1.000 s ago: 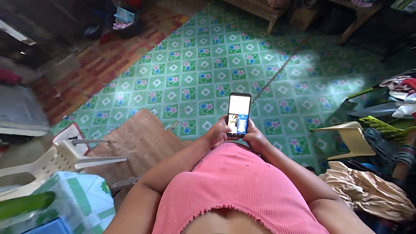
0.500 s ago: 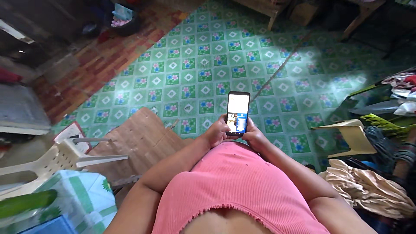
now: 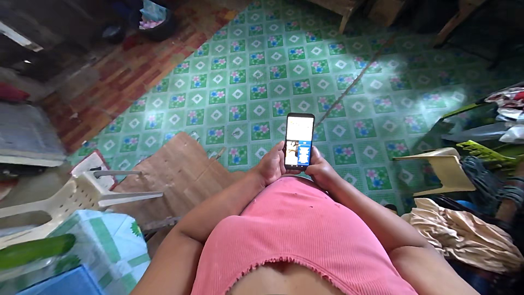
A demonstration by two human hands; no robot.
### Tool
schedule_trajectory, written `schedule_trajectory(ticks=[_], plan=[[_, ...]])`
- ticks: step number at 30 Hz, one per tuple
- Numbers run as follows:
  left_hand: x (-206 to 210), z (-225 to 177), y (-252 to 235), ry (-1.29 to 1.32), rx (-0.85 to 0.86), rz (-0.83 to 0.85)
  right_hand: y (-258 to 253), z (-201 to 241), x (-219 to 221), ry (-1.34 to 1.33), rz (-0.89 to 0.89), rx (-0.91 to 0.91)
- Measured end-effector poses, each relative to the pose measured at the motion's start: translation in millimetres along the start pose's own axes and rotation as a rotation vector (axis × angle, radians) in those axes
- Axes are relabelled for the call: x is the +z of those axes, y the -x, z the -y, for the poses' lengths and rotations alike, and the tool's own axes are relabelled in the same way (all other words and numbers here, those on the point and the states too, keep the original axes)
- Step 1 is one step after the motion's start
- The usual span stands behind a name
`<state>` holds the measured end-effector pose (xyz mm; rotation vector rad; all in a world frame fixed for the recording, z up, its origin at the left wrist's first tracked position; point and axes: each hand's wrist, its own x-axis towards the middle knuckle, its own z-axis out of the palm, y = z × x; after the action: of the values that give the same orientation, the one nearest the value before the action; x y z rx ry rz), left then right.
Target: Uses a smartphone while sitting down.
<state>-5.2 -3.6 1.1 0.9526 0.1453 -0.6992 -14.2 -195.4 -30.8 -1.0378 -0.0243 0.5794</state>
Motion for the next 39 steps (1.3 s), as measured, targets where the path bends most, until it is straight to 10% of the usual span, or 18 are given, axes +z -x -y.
schedule_trajectory(ticks=[39], plan=[[4.0, -2.3, -3.2, -0.065, -0.001, -0.115, -1.6, -1.8, -2.6, -0.025, 0.025, -0.035]])
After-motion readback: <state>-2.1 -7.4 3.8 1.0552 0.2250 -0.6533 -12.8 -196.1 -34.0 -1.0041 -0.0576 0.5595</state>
